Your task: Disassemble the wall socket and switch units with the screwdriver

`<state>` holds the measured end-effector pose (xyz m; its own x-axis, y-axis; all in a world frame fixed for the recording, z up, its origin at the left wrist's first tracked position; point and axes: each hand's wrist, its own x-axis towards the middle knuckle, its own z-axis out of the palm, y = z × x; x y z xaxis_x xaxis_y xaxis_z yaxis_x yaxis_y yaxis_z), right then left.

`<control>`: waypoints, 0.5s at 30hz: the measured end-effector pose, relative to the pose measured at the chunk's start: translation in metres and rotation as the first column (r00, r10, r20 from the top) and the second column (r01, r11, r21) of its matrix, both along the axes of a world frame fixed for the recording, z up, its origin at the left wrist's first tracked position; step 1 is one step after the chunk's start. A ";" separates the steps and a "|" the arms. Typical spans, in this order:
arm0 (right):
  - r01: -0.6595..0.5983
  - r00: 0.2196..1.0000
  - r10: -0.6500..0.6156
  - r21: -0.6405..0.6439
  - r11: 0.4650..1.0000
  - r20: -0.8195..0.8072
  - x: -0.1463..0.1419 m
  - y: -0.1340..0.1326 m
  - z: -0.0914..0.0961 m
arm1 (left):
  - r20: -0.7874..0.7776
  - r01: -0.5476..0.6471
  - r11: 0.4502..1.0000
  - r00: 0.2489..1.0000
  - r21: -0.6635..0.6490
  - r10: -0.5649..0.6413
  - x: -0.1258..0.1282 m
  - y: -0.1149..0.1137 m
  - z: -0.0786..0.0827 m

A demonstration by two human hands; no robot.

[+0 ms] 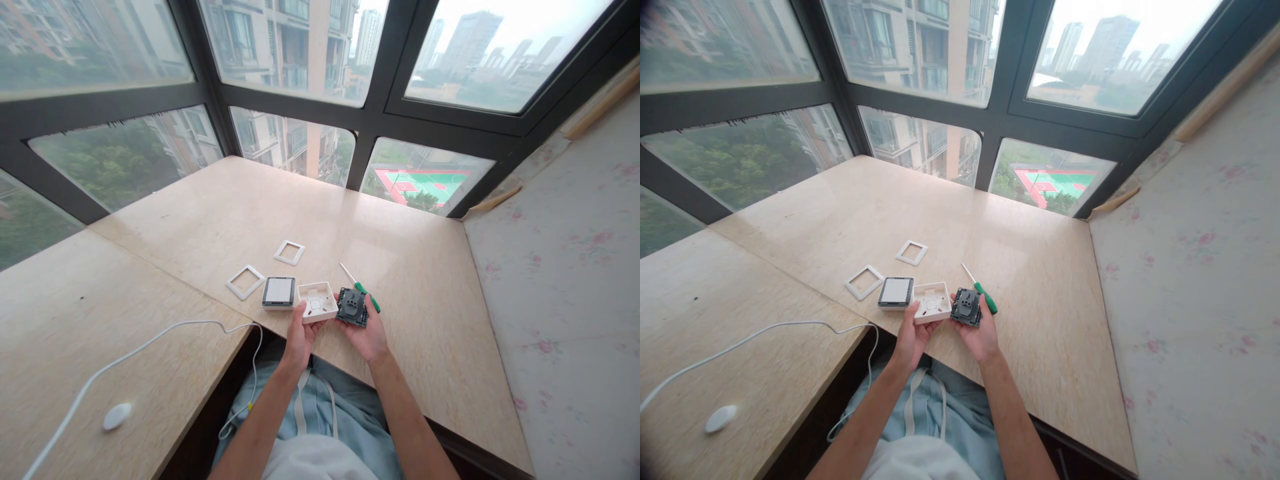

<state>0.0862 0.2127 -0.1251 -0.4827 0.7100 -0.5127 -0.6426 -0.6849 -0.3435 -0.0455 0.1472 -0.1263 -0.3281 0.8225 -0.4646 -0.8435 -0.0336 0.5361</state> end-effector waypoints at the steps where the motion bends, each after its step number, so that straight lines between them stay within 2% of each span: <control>1: 0.012 1.000 -0.012 0.003 1.000 0.006 0.000 0.001 0.000 | -0.036 -0.005 1.000 0.999 -0.010 0.005 0.000 -0.001 -0.002; 5: 0.069 0.998 -0.069 -0.013 0.998 0.005 0.002 0.005 0.003 | -0.214 -0.001 0.997 0.977 -0.083 -0.017 -0.002 -0.003 -0.010; 9: 0.104 0.995 -0.104 -0.011 0.994 0.000 0.007 0.010 0.011 | -0.349 0.077 0.985 0.929 -0.153 -0.127 -0.008 -0.001 -0.015; 15: 0.152 0.984 -0.153 0.015 0.988 0.095 0.010 0.015 0.020 | -0.468 0.202 0.959 0.840 -0.200 -0.275 -0.015 0.010 -0.021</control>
